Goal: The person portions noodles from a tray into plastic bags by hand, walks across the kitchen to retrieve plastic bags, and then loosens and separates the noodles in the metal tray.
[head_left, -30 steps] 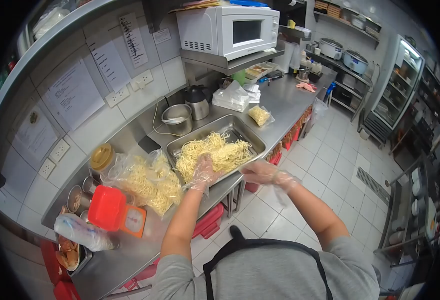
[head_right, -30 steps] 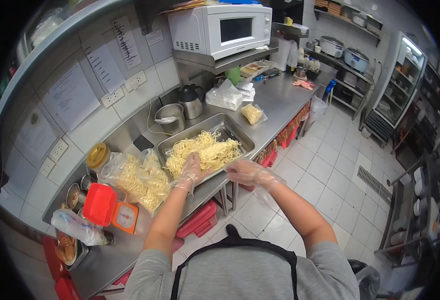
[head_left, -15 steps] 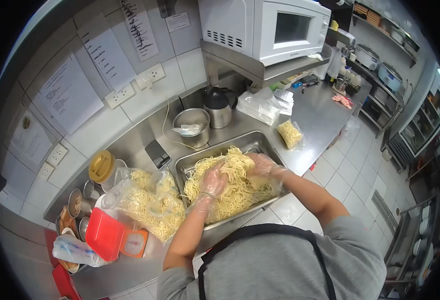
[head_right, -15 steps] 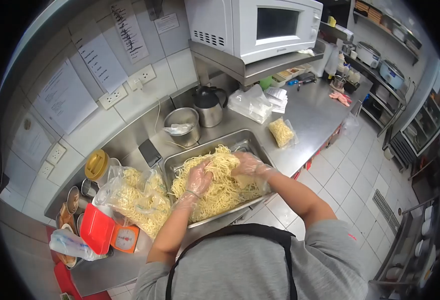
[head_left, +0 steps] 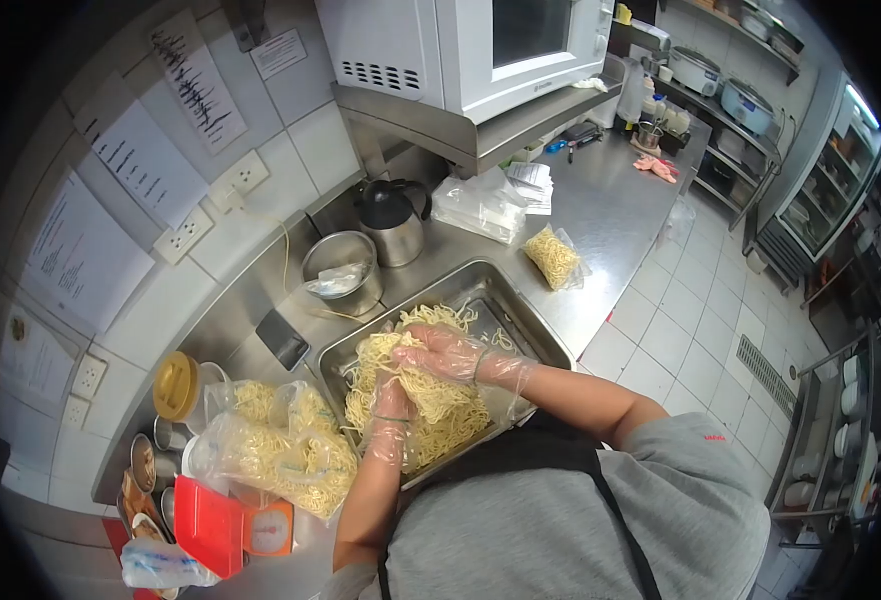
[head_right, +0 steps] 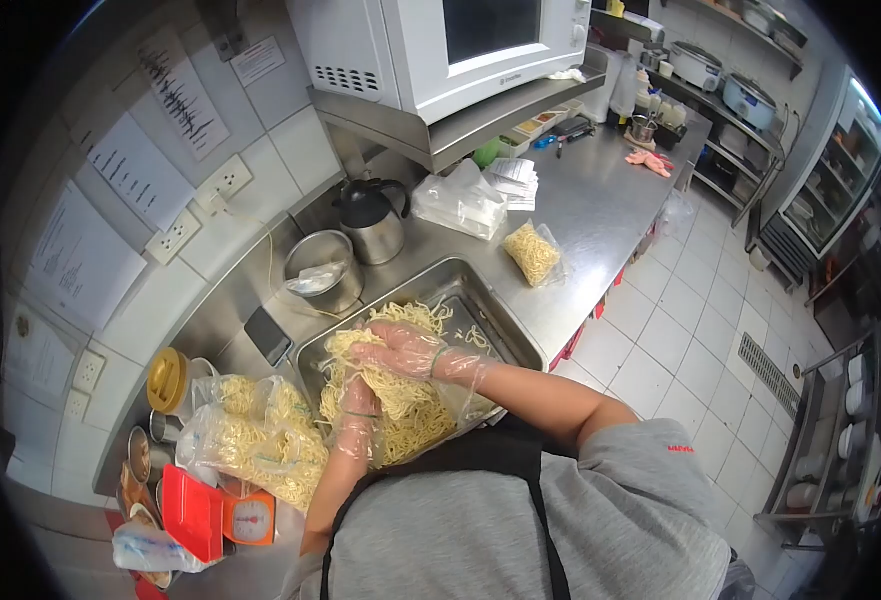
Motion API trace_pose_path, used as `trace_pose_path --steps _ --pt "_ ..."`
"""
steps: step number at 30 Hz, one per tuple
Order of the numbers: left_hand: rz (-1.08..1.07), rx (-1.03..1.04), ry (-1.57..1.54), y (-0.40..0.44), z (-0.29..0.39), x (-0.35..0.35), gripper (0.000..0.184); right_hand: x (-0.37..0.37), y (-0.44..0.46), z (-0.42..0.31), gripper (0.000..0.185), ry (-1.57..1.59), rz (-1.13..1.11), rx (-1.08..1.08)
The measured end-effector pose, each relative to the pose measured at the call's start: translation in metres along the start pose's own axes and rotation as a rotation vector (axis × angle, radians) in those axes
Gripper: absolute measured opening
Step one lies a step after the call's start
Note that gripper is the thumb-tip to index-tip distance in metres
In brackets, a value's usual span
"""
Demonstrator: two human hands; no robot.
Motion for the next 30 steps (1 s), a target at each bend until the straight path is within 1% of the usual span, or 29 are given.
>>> trace_pose_path --steps 3,4,6,7,8,9,10,11,12,14,15,16,17,19,20,23,24,26,27,28,29,30 --pt "0.046 0.091 0.319 0.008 0.001 -0.017 0.053 -0.007 0.016 0.044 0.078 -0.089 0.222 0.109" --pt "0.118 0.114 0.371 0.005 0.003 -0.020 0.050 -0.012 0.018 0.060 0.074 -0.056 0.280 0.149" --pt "0.105 0.488 1.099 0.024 -0.004 -0.063 0.050 -0.034 0.011 0.067 0.069 -0.021 0.330 0.200" --pt "0.100 0.664 1.467 0.024 -0.012 -0.076 0.051 -0.047 0.007 0.068 0.064 -0.094 0.428 0.203" --pt "0.074 0.581 1.467 -0.005 0.006 -0.031 0.049 -0.057 0.005 0.072 0.057 -0.172 0.452 0.131" --pt "0.106 0.615 1.433 -0.005 0.003 -0.035 0.051 -0.063 0.003 0.070 0.049 -0.315 0.457 0.095" --pt "0.134 0.654 1.400 -0.002 -0.001 -0.044 0.053 -0.060 0.004 0.067 0.052 -0.439 0.388 0.112" --pt "0.155 0.694 1.366 0.002 -0.002 -0.046 0.055 -0.056 0.005 0.063 0.060 -0.564 0.323 0.130" --pt "0.188 0.170 0.568 0.011 0.005 -0.036 0.059 -0.044 0.004 0.046 0.067 -0.605 0.305 -0.098" --pt "0.121 0.117 0.318 0.007 0.011 -0.012 0.068 -0.017 -0.011 0.015 0.084 -0.673 0.276 -0.559" --pt "0.085 0.090 0.192 0.009 0.008 -0.005 0.074 -0.003 -0.011 0.014 0.088 -0.689 0.235 -0.488" --pt "0.273 0.191 0.239 0.012 0.006 -0.017 0.070 0.018 -0.010 0.011 0.092 -0.701 0.192 -0.414" --pt "0.266 0.174 0.202 0.015 0.002 -0.022 0.070 0.032 -0.008 0.013 0.097 -0.711 0.148 -0.338" --pt "0.248 0.142 0.128 0.020 -0.006 -0.030 0.069 0.036 0.002 0.021 0.099 -0.588 0.106 -0.226" --pt "0.174 0.147 0.066 0.023 -0.005 -0.029 0.068 0.035 0.008 0.026 0.100 -0.528 0.086 -0.174" --pt "0.309 0.241 0.301 0.018 0.003 -0.036 0.059 0.021 0.015 0.025 0.101 -0.293 0.061 -0.262" --pt "0.240 0.268 0.412 0.018 0.008 -0.028 0.060 0.012 0.011 0.024 0.090 -0.304 0.137 -0.250" --pt "0.098 0.316 0.627 0.015 0.011 -0.012 0.064 -0.005 0.008 0.019 0.079 -0.194 0.167 -0.144" --pt "0.024 0.425 0.848 0.022 -0.004 -0.024 0.063 -0.012 0.006 0.018 0.074 -0.137 0.179 -0.086" --pt "-0.030 0.561 1.072 0.028 -0.020 -0.037 0.063 -0.014 0.005 0.018 0.067 -0.225 0.189 -0.108" --pt "-0.065 0.713 1.262 0.018 -0.014 -0.024 0.062 -0.012 0.004 0.019 0.066 -0.311 0.188 -0.115" --pt "-0.172 0.483 1.040 0.018 -0.019 -0.028 0.062 -0.010 0.004 0.019 0.065 -0.398 0.190 -0.125"
Point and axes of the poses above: each hand's wrist, its own y-axis towards the middle knuckle, its own x-axis out of the palm, z = x × y, the point moved 7 cm from there along y, towards the middle knuckle, and after that the axes turned 5 degrees about y, right-handed, at the moved point
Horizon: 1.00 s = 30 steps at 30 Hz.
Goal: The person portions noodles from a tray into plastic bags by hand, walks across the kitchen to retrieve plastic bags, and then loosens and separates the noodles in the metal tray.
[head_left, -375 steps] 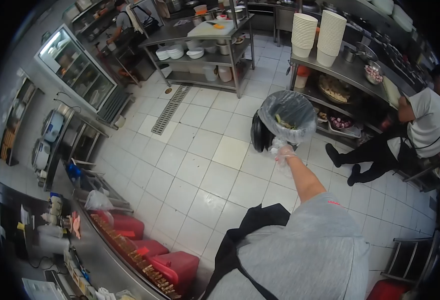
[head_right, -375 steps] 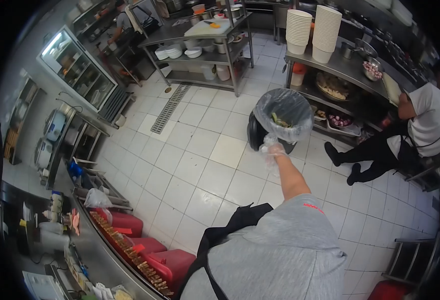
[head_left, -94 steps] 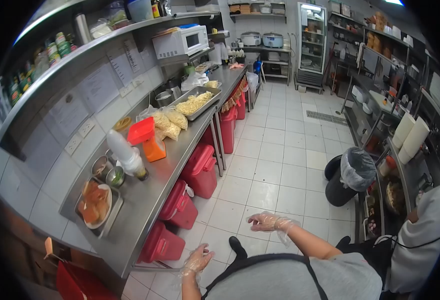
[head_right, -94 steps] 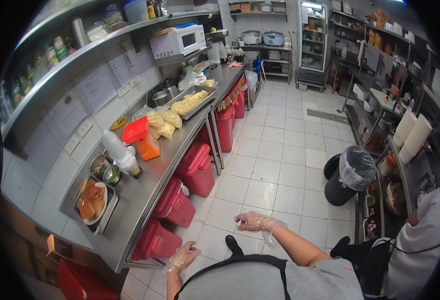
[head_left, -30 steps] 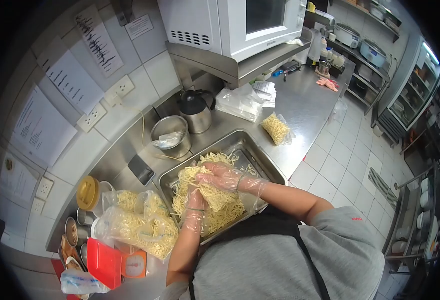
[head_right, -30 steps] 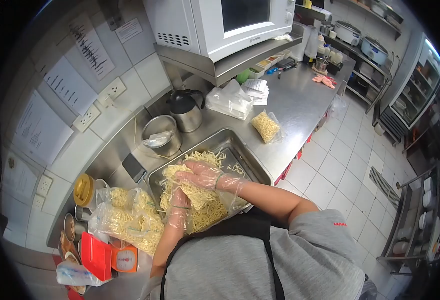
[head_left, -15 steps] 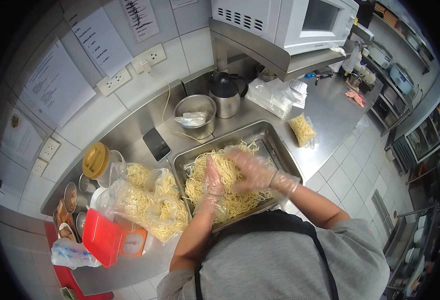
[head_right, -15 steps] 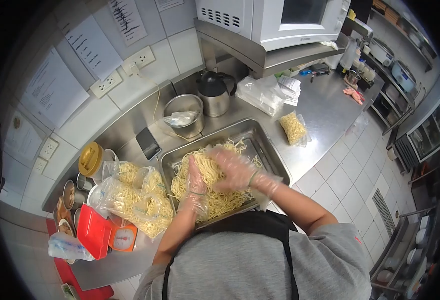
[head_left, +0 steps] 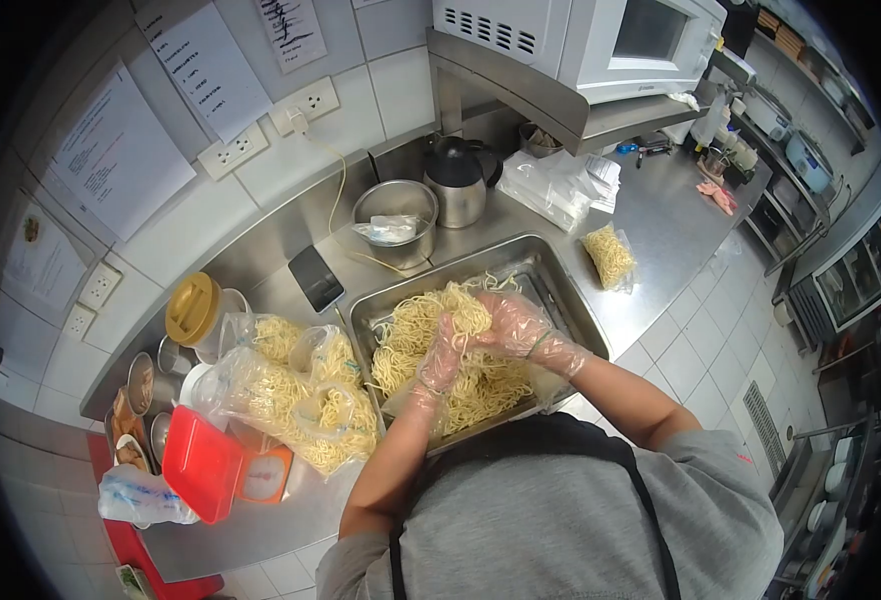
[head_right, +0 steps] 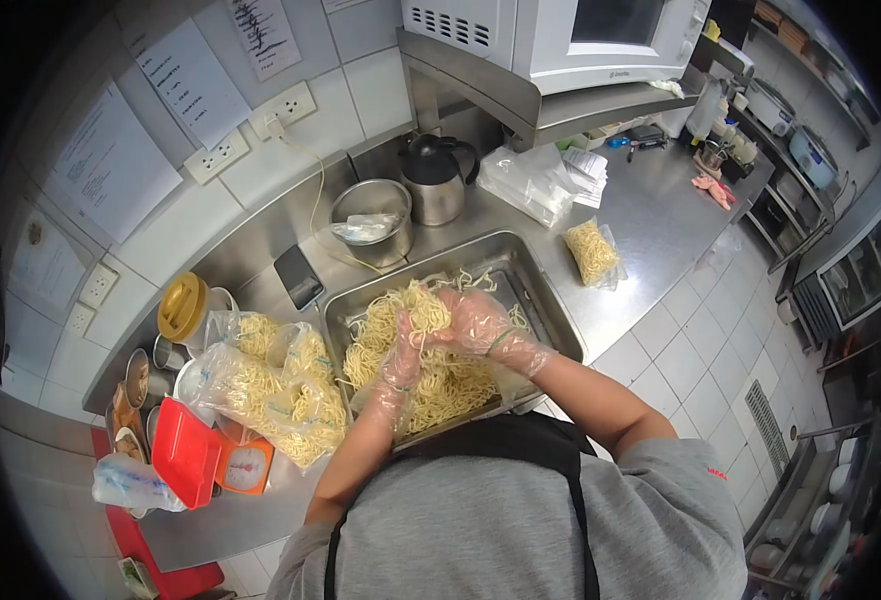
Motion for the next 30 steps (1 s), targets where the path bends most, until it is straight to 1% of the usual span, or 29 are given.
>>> trace_pose_path --steps 1,2,4,5,7,10,13,16,19,20,23,24,27,28,29,30 --pt "-0.064 0.024 -0.039 0.000 0.008 -0.002 0.060 0.002 0.000 -0.001 0.065 -0.086 0.001 -0.018" --pt "-0.130 0.046 -0.078 -0.001 0.016 -0.004 0.057 0.005 0.000 0.003 0.063 -0.042 -0.026 0.003" --pt "-0.120 0.406 0.306 -0.013 0.010 -0.004 0.054 0.016 -0.002 0.012 0.060 0.051 -0.084 0.046" --pt "-0.086 0.176 -0.077 -0.009 0.010 -0.010 0.056 0.017 -0.003 0.013 0.057 0.096 -0.066 0.013" --pt "-0.005 -0.298 -0.834 -0.007 0.032 -0.007 0.064 0.019 -0.007 0.017 0.050 0.187 -0.030 -0.055" --pt "-0.050 -0.034 -0.673 0.002 0.072 -0.013 0.070 0.028 -0.009 0.038 0.042 0.181 0.087 -0.137" --pt "-0.047 -0.054 -0.725 0.003 0.080 -0.016 0.073 0.010 -0.009 0.035 0.038 0.322 0.086 0.012" --pt "0.020 -0.111 -0.995 0.005 0.084 -0.015 0.072 0.001 -0.010 0.032 0.042 0.637 0.069 0.440" --pt "-0.016 -0.285 -0.649 -0.005 0.058 0.002 0.076 0.010 0.001 0.026 0.046 0.715 0.062 0.182" --pt "-0.040 -0.337 -0.616 -0.008 0.053 0.002 0.073 0.007 -0.005 0.007 0.051 0.648 -0.015 0.246" --pt "0.210 -0.257 -0.582 -0.006 0.050 -0.013 0.060 0.003 -0.011 -0.014 0.059 0.060 0.083 -0.262" --pt "0.230 -0.229 -0.508 -0.007 0.049 -0.015 0.055 0.002 -0.009 -0.007 0.060 0.128 -0.034 -0.123" --pt "0.292 -0.136 -0.284 -0.002 0.039 -0.028 0.043 0.002 -0.006 0.014 0.048 0.420 0.002 -0.051" --pt "0.313 -0.107 -0.211 -0.001 0.036 -0.031 0.039 -0.001 -0.007 0.025 0.044 0.414 0.007 0.044" --pt "0.333 -0.080 -0.136 -0.001 0.036 -0.034 0.036 -0.014 -0.008 0.021 0.039 0.410 0.012 0.139" --pt "0.316 -0.121 -0.257 0.002 0.039 -0.035 0.031 -0.022 -0.008 0.022 0.035 0.406 0.018 0.233"
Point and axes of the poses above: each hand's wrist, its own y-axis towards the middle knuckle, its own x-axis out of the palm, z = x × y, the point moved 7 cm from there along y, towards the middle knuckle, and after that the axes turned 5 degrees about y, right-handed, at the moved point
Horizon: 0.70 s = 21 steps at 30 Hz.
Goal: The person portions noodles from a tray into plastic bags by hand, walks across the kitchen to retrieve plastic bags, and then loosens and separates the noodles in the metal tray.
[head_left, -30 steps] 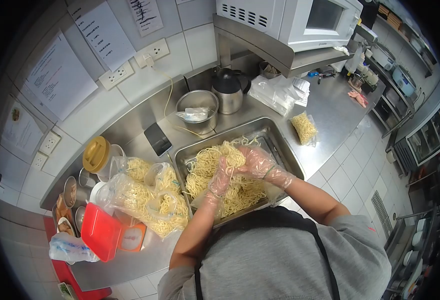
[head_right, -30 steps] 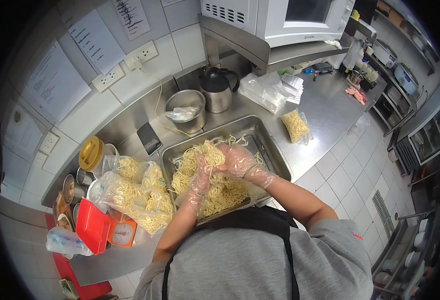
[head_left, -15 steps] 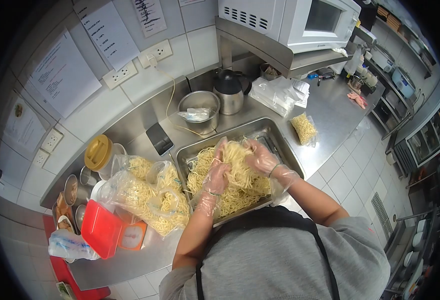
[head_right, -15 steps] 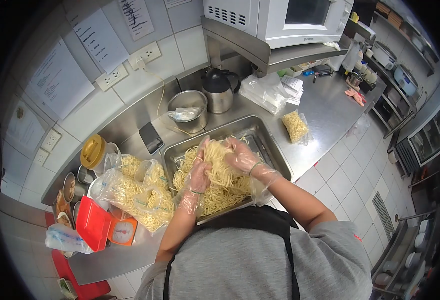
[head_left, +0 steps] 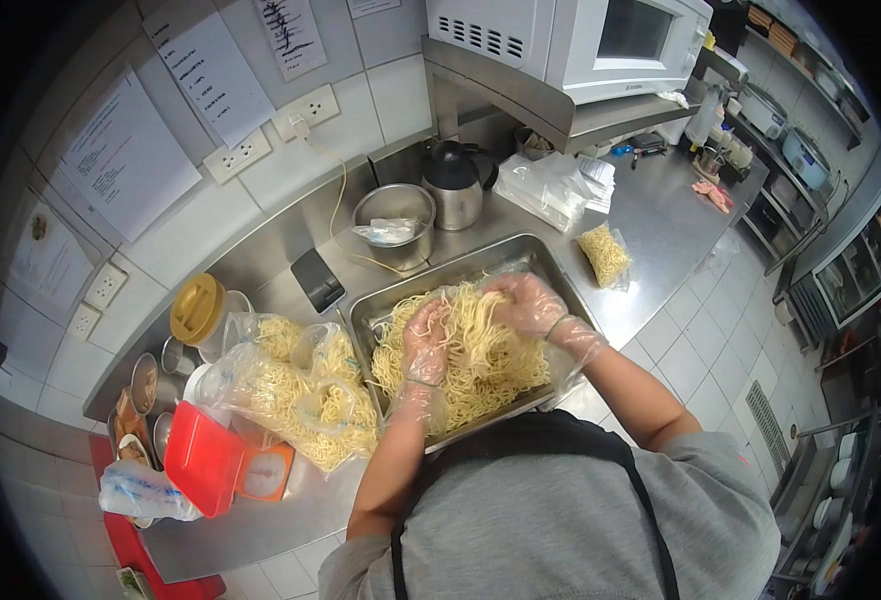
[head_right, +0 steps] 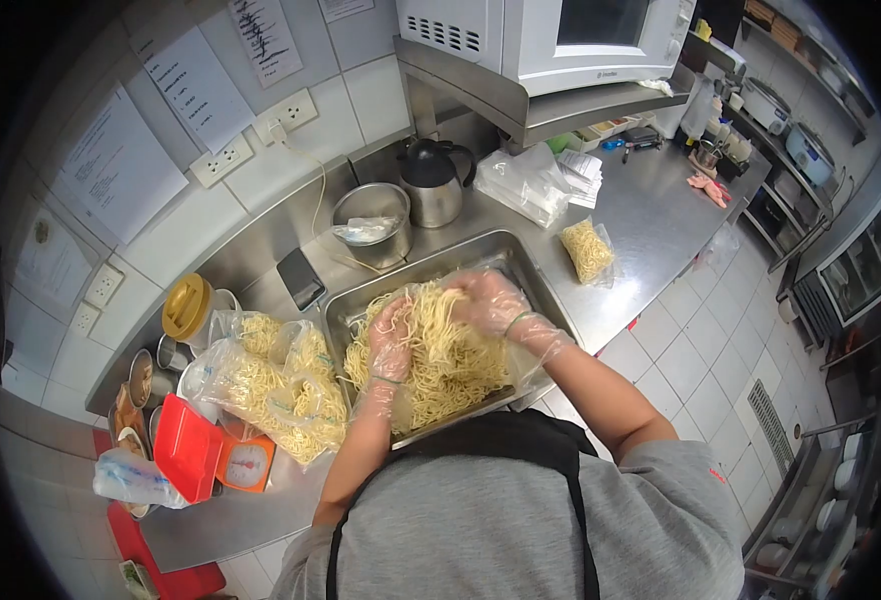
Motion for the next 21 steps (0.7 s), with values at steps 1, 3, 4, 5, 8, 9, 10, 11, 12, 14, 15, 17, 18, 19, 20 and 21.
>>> trace_pose_path --steps 1,3,4,5,8,9,10,11,12,14,15,17,18,19,20,21 --pt "-0.034 -0.006 -0.068 0.001 -0.005 0.002 0.035 -0.003 0.004 0.002 0.032 0.060 0.004 -0.025" --pt "-0.108 -0.019 -0.206 0.003 -0.015 0.008 0.043 -0.008 0.011 0.010 0.025 0.178 0.017 -0.074" --pt "-0.169 0.064 -0.055 0.001 -0.014 0.012 0.045 -0.002 0.011 0.014 0.034 0.171 -0.036 -0.070" --pt "-0.227 0.147 0.096 -0.005 -0.010 0.016 0.050 0.006 0.010 0.007 0.039 0.042 -0.035 -0.217" --pt "-0.315 -0.057 -0.053 -0.013 -0.006 0.030 0.063 0.041 -0.006 -0.004 0.057 -0.316 -0.031 -0.479" --pt "-0.327 -0.197 -0.203 -0.017 0.001 0.037 0.066 0.051 -0.014 -0.003 0.060 -0.415 -0.023 -0.454" --pt "-0.250 -0.047 -0.054 -0.020 0.025 0.035 0.059 0.056 -0.018 -0.002 0.064 -0.513 -0.017 -0.427" --pt "-0.242 -0.035 -0.071 -0.016 0.015 0.035 0.056 0.053 -0.016 -0.003 0.063 -0.464 -0.045 -0.370" --pt "-0.235 -0.024 -0.087 -0.010 0.002 0.035 0.053 0.049 -0.013 -0.005 0.061 -0.413 -0.071 -0.311" --pt "-0.230 -0.066 -0.176 -0.008 -0.016 0.034 0.051 0.041 -0.007 0.001 0.057 -0.324 -0.069 -0.274" --pt "-0.227 -0.117 -0.251 -0.009 -0.018 0.034 0.052 0.037 -0.001 0.009 0.055 -0.289 -0.043 -0.297" --pt "-0.256 -0.243 -0.327 -0.011 -0.014 0.035 0.057 0.027 0.006 0.018 0.050 -0.223 0.024 -0.265" --pt "-0.287 -0.317 -0.327 -0.016 0.005 0.034 0.061 0.022 0.008 0.020 0.047 -0.190 0.065 -0.211" --pt "-0.317 -0.393 -0.325 -0.023 0.025 0.035 0.066 0.018 0.010 0.023 0.044 -0.154 0.105 -0.157" --pt "-0.247 -0.540 -0.119 -0.032 0.033 0.032 0.073 0.013 0.007 0.015 0.036 -0.240 0.116 -0.146" --pt "-0.264 -0.527 -0.119 -0.032 0.027 0.031 0.072 0.011 0.007 0.010 0.034 -0.281 0.144 -0.167"
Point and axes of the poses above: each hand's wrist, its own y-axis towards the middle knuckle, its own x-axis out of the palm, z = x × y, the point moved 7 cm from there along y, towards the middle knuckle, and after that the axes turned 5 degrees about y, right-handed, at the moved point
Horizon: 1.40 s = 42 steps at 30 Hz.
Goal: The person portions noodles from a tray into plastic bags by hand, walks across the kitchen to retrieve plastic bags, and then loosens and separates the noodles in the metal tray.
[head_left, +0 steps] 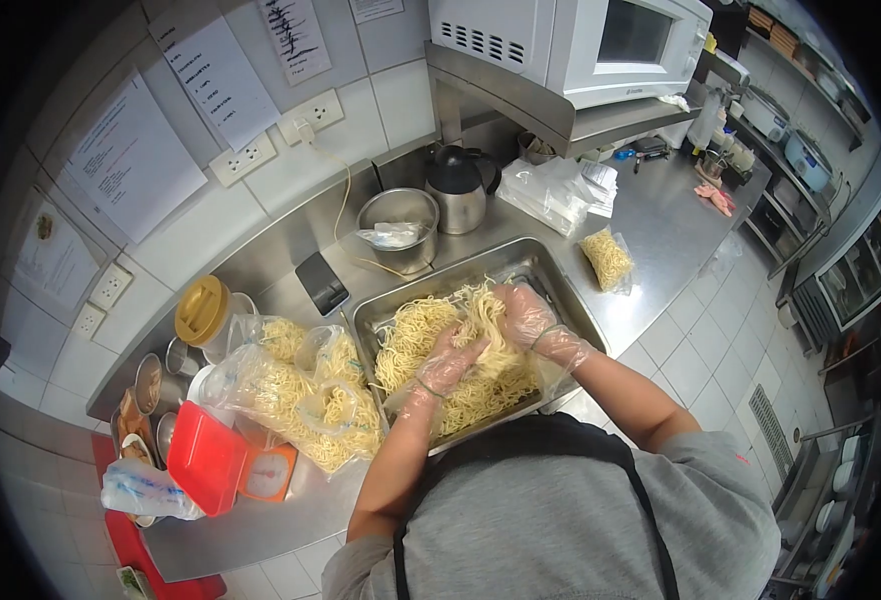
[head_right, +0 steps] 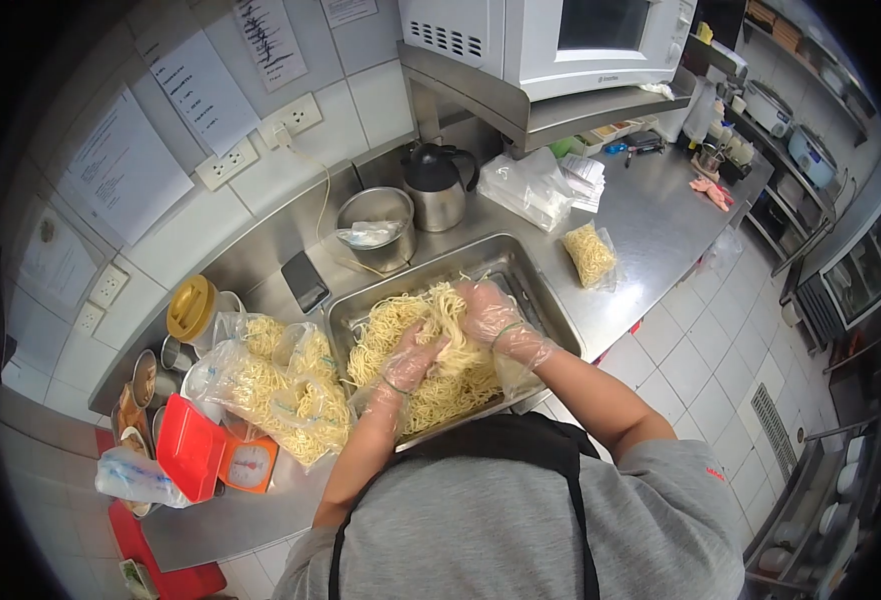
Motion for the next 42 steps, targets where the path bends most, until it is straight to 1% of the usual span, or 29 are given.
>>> trace_pose_path --steps 2,3,5,6,7,8,9,10,12,13,14,15,16,18,19,22,23,24,25,26,29,32,33,35,37,38,39,40,42 --pt "-0.038 0.018 0.011 0.008 -0.017 -0.005 0.072 -0.005 0.001 -0.005 0.031 -0.085 0.054 -0.034" --pt "-0.018 0.069 -0.082 0.013 -0.018 -0.004 0.061 -0.008 0.003 -0.002 0.032 -0.001 0.025 0.031" --pt "0.052 0.036 0.018 0.026 -0.022 -0.020 0.052 -0.022 0.013 0.001 0.035 0.169 -0.036 0.157" --pt "0.087 0.020 0.067 0.032 -0.026 -0.027 0.047 -0.032 0.014 -0.008 0.036 0.170 -0.101 0.121" --pt "0.163 0.140 0.025 0.035 -0.023 -0.033 0.035 -0.046 0.012 -0.019 0.036 0.171 -0.164 0.087" --pt "0.170 0.255 -0.033 0.039 -0.021 -0.038 0.034 -0.057 0.011 -0.026 0.037 0.172 -0.225 0.053" --pt "0.176 0.372 -0.093 0.042 -0.016 -0.045 0.033 -0.058 0.013 -0.020 0.039 0.291 -0.337 0.184" --pt "0.185 0.487 -0.154 0.042 -0.014 -0.051 0.032 -0.057 0.013 -0.020 0.042 0.465 -0.362 0.183" --pt "0.071 0.275 -0.455 0.031 -0.006 -0.035 0.037 -0.050 0.013 -0.019 0.047 0.817 -0.411 0.185" --pt "0.024 0.183 -0.552 0.039 -0.019 -0.030 0.039 -0.034 0.011 -0.019 0.049 0.790 -0.432 0.122" --pt "-0.025 0.093 -0.646 0.050 -0.035 -0.027 0.041 -0.019 0.007 -0.032 0.053 0.439 -0.436 -0.029" --pt "-0.067 0.228 -0.285 0.058 -0.044 -0.030 0.042 -0.003 -0.001 -0.045 0.056 0.088 -0.429 -0.176" --pt "-0.062 0.377 0.062 0.065 -0.054 -0.032 0.042 0.013 -0.009 -0.045 0.059 -0.095 -0.349 -0.257" --pt "0.032 0.244 -0.217 0.041 -0.034 -0.016 0.043 0.047 -0.018 -0.029 0.067 -0.457 -0.182 -0.419" --pt "0.026 0.324 -0.214 0.050 -0.052 -0.025 0.046 0.056 -0.015 -0.019 0.068 -0.407 -0.206 -0.406" --pt "0.201 0.384 0.105 0.047 -0.041 -0.038 0.045 0.066 -0.010 0.013 0.071 -0.245 -0.249 -0.291" --pt "0.238 0.175 0.068 0.024 -0.010 -0.025 0.039 0.058 -0.008 0.029 0.071 -0.189 -0.243 -0.205" --pt "0.259 0.166 0.078 0.025 -0.011 -0.027 0.036 0.047 -0.006 0.028 0.071 -0.135 -0.236 -0.120" --pt "0.280 0.158 0.087 0.028 -0.014 -0.030 0.034 0.035 -0.009 0.027 0.060 -0.108 -0.193 -0.019" --pt "0.301 0.150 0.095 0.032 -0.018 -0.035 0.033 0.029 -0.009 0.033 0.058 0.008 -0.164 0.062" --pt "0.366 0.393 0.421 0.060 -0.045 -0.055 0.036 0.012 -0.004 0.046 0.061 0.278 -0.114 0.329" --pt "0.291 0.646 0.574 0.022 0.014 -0.015 0.051 -0.003 -0.008 0.033 0.072 0.394 -0.126 0.665" --pt "0.185 0.571 0.487 0.016 0.015 -0.003 0.067 0.009 -0.001 0.043 0.071 0.462 -0.072 0.567" --pt "0.112 0.501 0.466 0.010 0.010 0.017 0.071 0.045 0.010 0.072 0.072 0.592 0.035 0.365" --pt "0.098 0.504 0.403 0.013 0.000 0.015 0.066 0.042 -0.003 0.034 0.073 0.458 -0.079 0.387" --pt "0.157 0.605 0.391 0.011 0.009 0.011 0.064 0.041 -0.007 0.020 0.075 0.390 -0.136 0.397" --pt "0.215 0.706 0.378 0.010 0.020 0.007 0.062 0.040 -0.005 0.021 0.074 0.385 -0.136 0.339" --pt "0.274 0.803 0.363 0.006 0.027 0.003 0.060 0.047 -0.006 0.029 0.071 0.468 -0.240 0.313" --pt "0.220 0.793 0.315 0.019 0.010 -0.015 0.051 0.053 -0.008 0.036 0.066 0.525 -0.367 0.227"
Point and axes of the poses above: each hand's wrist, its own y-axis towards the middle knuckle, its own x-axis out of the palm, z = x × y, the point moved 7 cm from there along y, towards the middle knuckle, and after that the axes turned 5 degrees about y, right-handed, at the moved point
